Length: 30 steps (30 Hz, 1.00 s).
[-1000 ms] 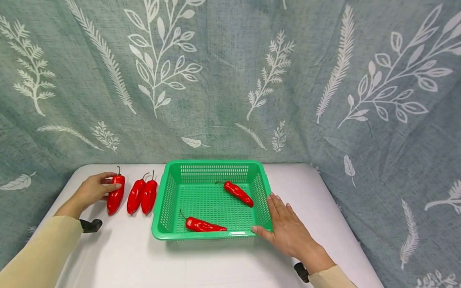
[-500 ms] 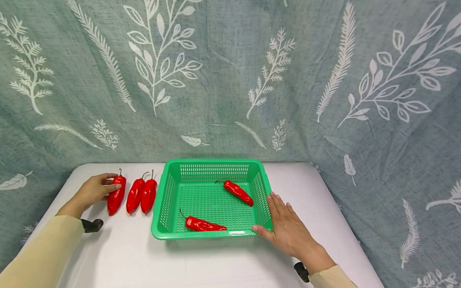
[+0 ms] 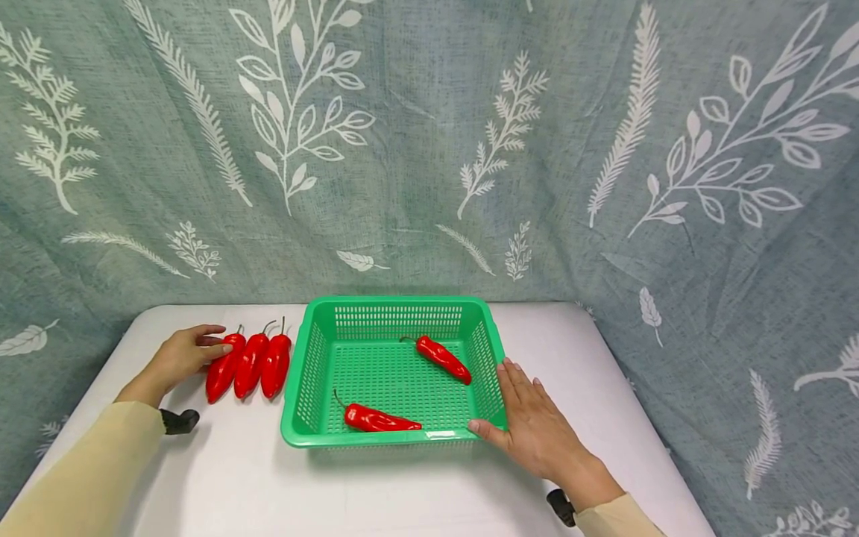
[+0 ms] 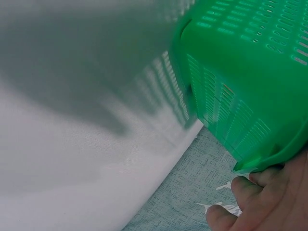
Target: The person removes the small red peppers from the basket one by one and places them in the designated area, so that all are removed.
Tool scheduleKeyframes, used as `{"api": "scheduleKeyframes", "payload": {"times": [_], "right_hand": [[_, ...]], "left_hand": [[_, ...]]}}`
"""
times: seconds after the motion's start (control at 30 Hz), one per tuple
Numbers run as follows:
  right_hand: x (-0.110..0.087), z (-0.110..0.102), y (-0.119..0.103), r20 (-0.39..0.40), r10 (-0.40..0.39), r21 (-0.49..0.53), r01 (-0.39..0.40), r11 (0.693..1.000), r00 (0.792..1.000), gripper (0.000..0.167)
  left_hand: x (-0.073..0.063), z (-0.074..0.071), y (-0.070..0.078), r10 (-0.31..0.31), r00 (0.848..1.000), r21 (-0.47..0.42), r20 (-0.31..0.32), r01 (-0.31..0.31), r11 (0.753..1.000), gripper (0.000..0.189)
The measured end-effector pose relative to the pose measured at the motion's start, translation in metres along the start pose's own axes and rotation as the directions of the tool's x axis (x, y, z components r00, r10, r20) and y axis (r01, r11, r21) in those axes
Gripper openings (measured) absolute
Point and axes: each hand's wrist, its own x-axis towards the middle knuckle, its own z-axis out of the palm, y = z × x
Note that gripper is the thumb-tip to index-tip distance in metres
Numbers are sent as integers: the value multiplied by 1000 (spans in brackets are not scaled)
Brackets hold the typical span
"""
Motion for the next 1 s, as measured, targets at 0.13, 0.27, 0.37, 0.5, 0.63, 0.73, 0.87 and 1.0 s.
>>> {"api": "scheduleKeyframes", "payload": {"times": [0.13, 0.27, 0.37, 0.5, 0.63, 0.73, 0.87, 1.0], "right_hand": [[0, 0, 0, -4, -2, -1, 2, 1000, 1000, 102], [-1, 0, -1, -6, -4, 2, 4, 1000, 1000, 102], [-1, 0, -1, -6, -6, 6, 7, 1000, 1000, 102], [0, 0, 0, -5, -6, 8, 6, 1000, 1000, 101], [0, -1, 0, 2, -3, 8, 3, 1000, 1000, 101], [0, -1, 0, 8, 0, 13, 0, 1000, 1000, 101], [0, -1, -1, 4, -4, 13, 4, 1000, 1000, 101], [0, -1, -1, -4, -10, 9, 10, 1000, 1000, 101]], "left_hand": [[-2, -1, -1, 15, 1000, 1, 6, -15, 1000, 69], [-4, -2, 0, 20, 999, 15, 25, -20, 1000, 73], [-7, -1, 1, 20, 999, 17, 48, -21, 1000, 76], [-10, 0, 3, 19, 998, 26, 54, -21, 999, 76], [-10, 2, 4, 23, 999, 37, 22, -23, 999, 74], [-8, 3, 4, 22, 1000, 34, 12, -22, 999, 74], [-7, 4, 5, 23, 1000, 31, 17, -24, 999, 75], [-7, 5, 6, 25, 1000, 32, 19, -25, 999, 76]]}}
